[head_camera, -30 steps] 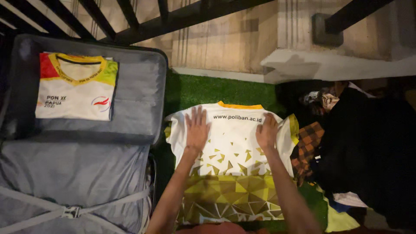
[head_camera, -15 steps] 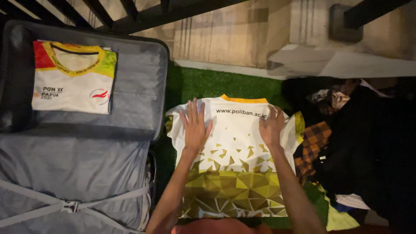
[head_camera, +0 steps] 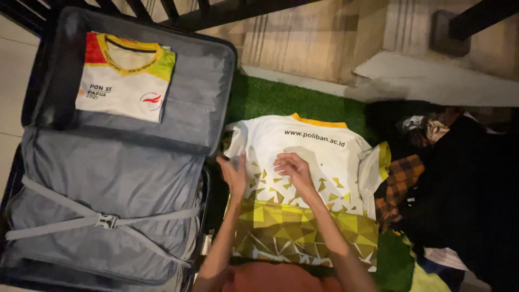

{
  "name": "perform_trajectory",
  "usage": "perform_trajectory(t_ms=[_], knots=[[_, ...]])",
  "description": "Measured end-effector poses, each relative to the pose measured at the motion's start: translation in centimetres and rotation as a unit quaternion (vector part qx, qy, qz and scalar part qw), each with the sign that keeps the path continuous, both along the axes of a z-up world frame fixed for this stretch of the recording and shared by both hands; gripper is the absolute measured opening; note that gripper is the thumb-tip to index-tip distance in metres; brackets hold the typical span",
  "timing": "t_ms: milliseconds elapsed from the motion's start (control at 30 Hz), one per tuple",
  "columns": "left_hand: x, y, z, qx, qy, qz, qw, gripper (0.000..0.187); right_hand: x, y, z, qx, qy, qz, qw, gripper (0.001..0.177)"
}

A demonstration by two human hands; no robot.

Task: The person folds a red and yellow t-shirt and places it into an open suitcase. They then fold a white t-shirt with a geometric pattern and place it on top of the first one in the suitcase.

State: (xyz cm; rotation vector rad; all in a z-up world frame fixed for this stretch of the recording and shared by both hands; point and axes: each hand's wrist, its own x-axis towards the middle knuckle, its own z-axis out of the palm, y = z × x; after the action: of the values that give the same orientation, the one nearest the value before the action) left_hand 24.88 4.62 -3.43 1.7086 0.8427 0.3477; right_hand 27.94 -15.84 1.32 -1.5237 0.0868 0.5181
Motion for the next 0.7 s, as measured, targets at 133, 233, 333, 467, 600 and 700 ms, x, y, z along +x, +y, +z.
perform_trajectory(t_ms=[133, 233, 333, 467, 600, 700], knots=[[2.0, 1.1, -2.8, -0.040, -0.014, 0.002, 0.999, 0.045, -0.5, 1.0, 1.3, 0.000, 0.018, 0.018, 1.000, 0.026], [1.6, 0.5, -1.1, 0.045, -0.073, -0.011, 0.996, 0.033, 0.0, 1.5, 2.3, 0.021, 0.058, -0.017, 0.998, 0.033], [-0.6, -1.2, 3.3, 0.015, -0.127, -0.149, 0.980, 0.027, 1.8, 2.6, 3.1, 0.082, 0.146, -0.063, 0.984, 0.055], [-2.2, -2.7, 9.3, 0.215, -0.185, -0.324, 0.903, 0.037, 3.5, 4.3, 2.4, -0.006, 0.168, -0.036, 0.985, 0.076], [-5.6, -2.7, 12.5, 0.237, -0.176, -0.357, 0.886, 0.038, 3.5, 4.7, -3.1, -0.075, 0.052, -0.038, 0.995, 0.079], [-8.1, -1.7, 12.3, 0.093, 0.001, -0.283, 0.955, 0.042, 3.3, 3.8, -7.2, -0.078, 0.032, -0.060, 0.995, 0.050]])
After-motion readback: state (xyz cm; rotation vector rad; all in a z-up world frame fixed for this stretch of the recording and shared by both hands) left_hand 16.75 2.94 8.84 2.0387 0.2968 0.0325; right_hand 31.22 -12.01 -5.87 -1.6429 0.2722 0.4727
